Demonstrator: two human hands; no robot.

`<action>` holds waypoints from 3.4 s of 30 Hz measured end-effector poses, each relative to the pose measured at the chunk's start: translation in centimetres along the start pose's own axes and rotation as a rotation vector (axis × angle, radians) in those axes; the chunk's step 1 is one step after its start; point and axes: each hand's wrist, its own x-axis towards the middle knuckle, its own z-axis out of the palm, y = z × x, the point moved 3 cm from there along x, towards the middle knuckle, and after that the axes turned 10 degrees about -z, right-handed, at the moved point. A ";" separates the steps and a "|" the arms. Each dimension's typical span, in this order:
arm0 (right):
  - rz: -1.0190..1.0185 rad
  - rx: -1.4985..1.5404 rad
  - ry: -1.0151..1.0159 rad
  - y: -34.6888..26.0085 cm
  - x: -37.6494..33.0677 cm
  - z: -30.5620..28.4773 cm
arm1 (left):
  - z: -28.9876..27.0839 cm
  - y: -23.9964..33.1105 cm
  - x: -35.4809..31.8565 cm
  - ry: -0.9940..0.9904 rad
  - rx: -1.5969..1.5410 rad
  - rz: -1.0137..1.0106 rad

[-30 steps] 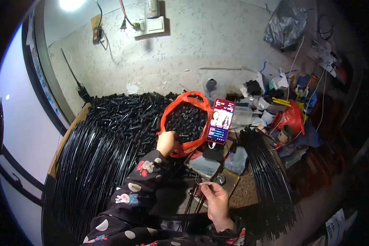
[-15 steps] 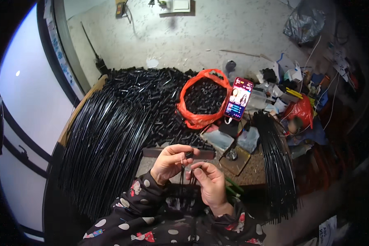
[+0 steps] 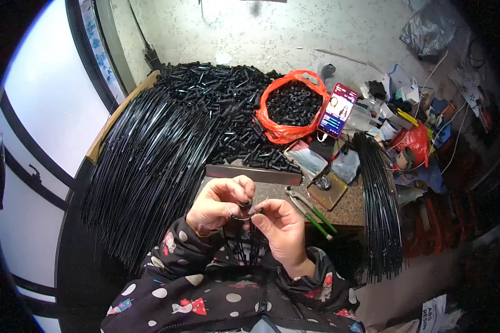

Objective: Attaching small electrical or mechanical components to the ends of pre-cut black wires using pliers and hand assembly.

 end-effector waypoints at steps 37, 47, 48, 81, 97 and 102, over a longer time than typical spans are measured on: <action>-0.151 -0.381 0.072 -2.1 0.9 -2.3 | 2.9 -2.4 0.2 0.464 0.616 0.269; 0.013 -0.224 0.115 -0.7 0.1 -2.3 | 3.8 -1.6 -0.6 0.467 0.980 0.391; 0.011 -0.219 0.121 -0.3 0.0 -2.1 | 3.7 -1.7 -0.5 0.443 0.967 0.380; -0.429 -1.440 -0.361 -2.8 -1.2 -6.8 | 1.6 0.8 -3.2 0.471 0.588 0.360; 0.228 -0.513 -0.158 -2.9 -3.5 -4.5 | -0.1 2.1 -1.9 0.627 0.640 0.211; -0.434 -1.482 -0.537 -7.2 -2.4 1.0 | 0.6 2.4 -2.9 0.737 0.679 0.272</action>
